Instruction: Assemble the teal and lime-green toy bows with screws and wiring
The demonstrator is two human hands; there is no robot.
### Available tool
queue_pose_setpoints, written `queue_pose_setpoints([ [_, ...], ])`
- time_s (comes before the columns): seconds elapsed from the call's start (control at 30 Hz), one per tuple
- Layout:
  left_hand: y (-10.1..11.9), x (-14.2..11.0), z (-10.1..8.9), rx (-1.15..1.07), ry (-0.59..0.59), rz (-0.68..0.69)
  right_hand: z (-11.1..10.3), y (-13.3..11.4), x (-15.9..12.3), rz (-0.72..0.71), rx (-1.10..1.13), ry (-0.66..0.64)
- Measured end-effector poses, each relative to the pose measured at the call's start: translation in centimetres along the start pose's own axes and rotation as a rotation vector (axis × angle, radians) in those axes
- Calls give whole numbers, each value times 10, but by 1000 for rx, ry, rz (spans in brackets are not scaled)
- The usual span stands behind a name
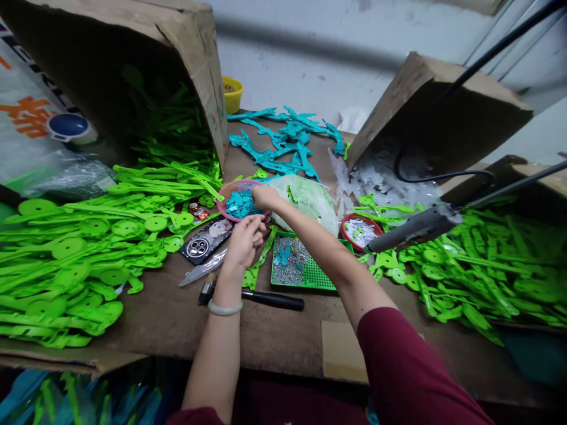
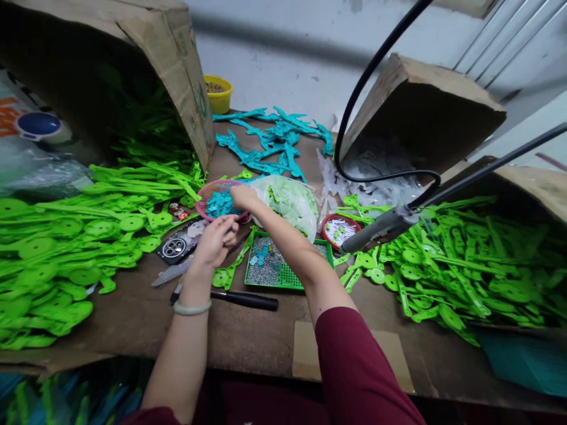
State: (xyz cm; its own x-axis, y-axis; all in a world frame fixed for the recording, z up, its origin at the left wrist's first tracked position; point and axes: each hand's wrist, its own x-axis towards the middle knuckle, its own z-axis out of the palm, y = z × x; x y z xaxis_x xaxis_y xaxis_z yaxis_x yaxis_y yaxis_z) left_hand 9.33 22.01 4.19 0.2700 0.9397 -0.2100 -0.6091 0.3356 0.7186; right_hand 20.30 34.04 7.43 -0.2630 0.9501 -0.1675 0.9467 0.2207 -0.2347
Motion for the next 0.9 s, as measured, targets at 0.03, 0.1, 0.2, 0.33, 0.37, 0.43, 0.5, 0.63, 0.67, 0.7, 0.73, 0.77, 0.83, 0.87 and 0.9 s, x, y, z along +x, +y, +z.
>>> queue_pose_setpoints([
  [0.03,-2,-3,1,90,-74,-33,-2,3,0,-7,13,-6],
  [0.1,-7,-9,4,262,-224,-100,-8,11,-1,-14,49,-14],
  [0.2,-15,-16,10,497,-426,-154,-17,23,-2,-28,76,-23],
  [0.33,-26,-22,20,778,-646,-161,-14,18,-2,-37,47,-13],
  [0.37,-28,-23,21,842,-688,-158,-9,13,-1,-37,38,-14],
  [0.43,-30,-24,24,955,-749,-145,0,3,2,-35,30,-23],
  [0.5,-30,-24,24,1044,-783,-124,6,-2,5,-42,40,-38],
  [0.63,-28,-24,22,1158,-783,-82,-11,9,1,-117,139,-93],
  [0.67,-28,-23,21,1177,-769,-75,-20,16,-3,-140,174,-118],
  [0.7,-27,-23,20,1195,-755,-69,-31,23,-9,-161,208,-147],
  [0.73,-26,-24,19,1213,-742,-63,-41,29,-17,-182,241,-178],
  [0.77,-24,-24,18,1230,-735,-58,-51,34,-25,-208,271,-217],
  [0.83,-21,-25,17,1262,-740,-51,-65,39,-46,-265,307,-325],
  [0.87,-19,-26,16,1275,-755,-53,-67,38,-56,-284,297,-396],
  [0.9,-16,-28,17,1287,-778,-57,-67,35,-66,-292,269,-473],
])
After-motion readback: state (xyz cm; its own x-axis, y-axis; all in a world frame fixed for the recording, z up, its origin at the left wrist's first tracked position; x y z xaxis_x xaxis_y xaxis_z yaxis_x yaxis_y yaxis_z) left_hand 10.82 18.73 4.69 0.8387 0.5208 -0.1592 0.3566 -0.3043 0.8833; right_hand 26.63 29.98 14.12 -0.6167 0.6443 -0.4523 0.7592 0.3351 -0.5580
